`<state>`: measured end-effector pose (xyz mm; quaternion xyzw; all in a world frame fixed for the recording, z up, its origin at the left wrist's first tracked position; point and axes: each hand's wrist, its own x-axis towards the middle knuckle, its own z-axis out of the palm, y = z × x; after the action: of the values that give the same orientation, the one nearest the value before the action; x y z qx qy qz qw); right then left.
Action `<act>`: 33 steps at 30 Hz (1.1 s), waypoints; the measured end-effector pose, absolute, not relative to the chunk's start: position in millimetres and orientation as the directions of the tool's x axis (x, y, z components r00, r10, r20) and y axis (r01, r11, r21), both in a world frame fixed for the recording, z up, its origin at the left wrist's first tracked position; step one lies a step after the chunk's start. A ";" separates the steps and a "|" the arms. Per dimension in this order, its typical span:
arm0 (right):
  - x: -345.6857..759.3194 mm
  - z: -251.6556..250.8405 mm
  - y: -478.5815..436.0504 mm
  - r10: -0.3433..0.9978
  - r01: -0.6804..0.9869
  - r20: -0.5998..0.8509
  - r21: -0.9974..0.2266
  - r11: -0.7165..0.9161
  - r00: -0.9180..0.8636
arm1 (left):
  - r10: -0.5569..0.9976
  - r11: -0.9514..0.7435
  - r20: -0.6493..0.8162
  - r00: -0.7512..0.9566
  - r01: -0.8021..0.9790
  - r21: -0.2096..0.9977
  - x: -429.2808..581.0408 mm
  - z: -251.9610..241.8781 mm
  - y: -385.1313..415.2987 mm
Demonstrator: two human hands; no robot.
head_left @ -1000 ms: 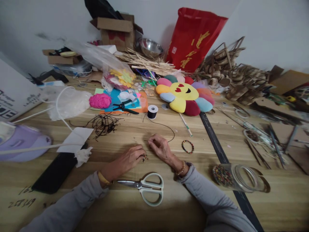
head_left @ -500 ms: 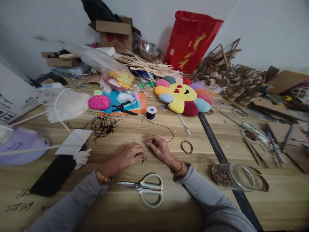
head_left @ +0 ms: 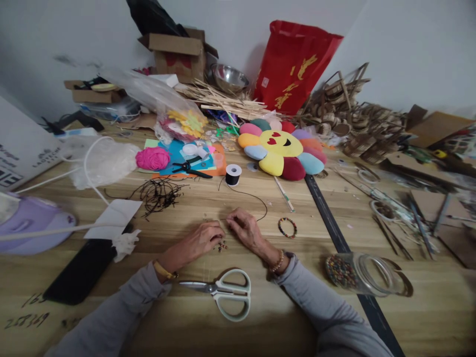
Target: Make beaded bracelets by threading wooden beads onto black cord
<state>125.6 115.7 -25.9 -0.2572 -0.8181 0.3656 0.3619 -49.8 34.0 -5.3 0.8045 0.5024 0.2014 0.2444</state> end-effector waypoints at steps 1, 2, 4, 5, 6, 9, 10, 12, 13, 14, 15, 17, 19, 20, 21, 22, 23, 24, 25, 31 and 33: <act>125.3 -26.7 116.0 0.682 0.156 0.409 -0.780 0.607 -0.606 | 0.905 -0.378 0.078 0.418 0.708 0.597 -49.3 -4.6 34.4; 125.0 -27.5 116.2 0.678 0.156 0.414 -0.775 0.613 -0.607 | 0.903 -0.381 0.078 0.422 0.706 0.597 -48.9 -4.0 34.9; 124.9 -28.5 116.4 0.671 0.154 0.423 -0.767 0.623 -0.609 | 0.901 -0.384 0.078 0.427 0.700 0.601 -48.2 -3.3 36.4; 124.9 -28.6 116.3 0.668 0.154 0.426 -0.764 0.627 -0.610 | 0.903 -0.379 0.079 0.421 0.699 0.607 -48.2 -3.2 37.4; 125.0 -28.2 116.1 0.668 0.154 0.427 -0.763 0.628 -0.609 | 0.910 -0.364 0.077 0.407 0.698 0.617 -48.3 -3.6 38.6; 125.4 -25.4 115.3 0.686 0.152 0.416 -0.781 0.605 -0.596 | 0.948 -0.258 0.045 0.316 0.673 0.694 -50.8 -8.1 42.9; 125.3 -24.3 115.3 0.701 0.146 0.406 -0.798 0.585 -0.586 | 0.961 -0.207 0.028 0.275 0.646 0.735 -52.4 -10.7 44.6; 125.0 -22.5 115.5 0.740 0.122 0.372 -0.847 0.518 -0.560 | 0.981 -0.097 -0.011 0.194 0.540 0.836 -56.4 -16.9 47.9; 124.8 -22.1 115.9 0.762 0.102 0.349 -0.875 0.474 -0.545 | 0.987 -0.049 -0.027 0.156 0.465 0.884 -58.7 -20.0 49.5; 124.6 -21.9 116.3 0.784 0.080 0.325 -0.900 0.427 -0.528 | 0.990 -0.008 -0.046 0.131 0.388 0.922 -61.0 -22.8 51.0; 124.4 -22.0 116.6 0.805 0.060 0.302 -0.922 0.383 -0.511 | 0.992 0.025 -0.063 0.109 0.314 0.949 -63.4 -25.0 52.3; 124.3 -22.4 116.7 0.830 0.032 0.270 -0.945 0.327 -0.488 | 0.992 0.081 -0.098 0.078 0.199 0.977 -67.9 -27.3 54.3; 124.5 -22.6 115.5 0.815 0.039 0.281 -0.937 0.348 -0.506 | 0.988 0.132 -0.141 0.067 0.122 0.984 -71.8 -26.8 55.5; 124.7 -22.6 114.6 0.791 0.056 0.304 -0.919 0.391 -0.530 | 0.985 0.157 -0.163 0.065 0.090 0.984 -73.5 -25.8 55.7; 124.8 -22.5 113.5 0.759 0.075 0.335 -0.891 0.448 -0.558 | 0.982 0.177 -0.181 0.061 0.059 0.982 -75.0 -24.6 55.8; 124.8 -22.4 112.3 0.723 0.095 0.367 -0.855 0.511 -0.586 | 0.980 0.191 -0.192 0.053 0.030 0.981 -76.3 -23.4 55.8; 124.8 -22.4 111.3 0.687 0.112 0.398 -0.814 0.570 -0.608 | 0.979 0.199 -0.199 0.045 0.004 0.980 -77.4 -22.3 55.8; 124.6 -22.4 110.4 0.656 0.123 0.423 -0.776 0.618 -0.625 | 0.979 0.201 -0.200 0.036 -0.018 0.979 -78.3 -21.4 55.7; 124.4 -22.5 109.8 0.631 0.130 0.443 -0.745 0.655 -0.637 | 0.979 0.201 -0.200 0.031 -0.033 0.979 -79.0 -20.8 55.7; 123.6 -23.1 109.4 0.538 0.150 0.490 -0.628 0.763 -0.685 | 0.977 0.212 -0.211 0.031 -0.046 0.976 -79.9 -19.7 55.3; 123.5 -23.6 109.5 0.512 0.142 0.497 -0.606 0.782 -0.700 | 0.978 0.208 -0.206 0.036 -0.042 0.977 -79.5 -20.2 55.3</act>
<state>123.5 109.5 -23.6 -0.1858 -0.8808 0.2725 0.3397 -79.5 55.3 -20.2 0.4416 0.5300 0.4485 0.5683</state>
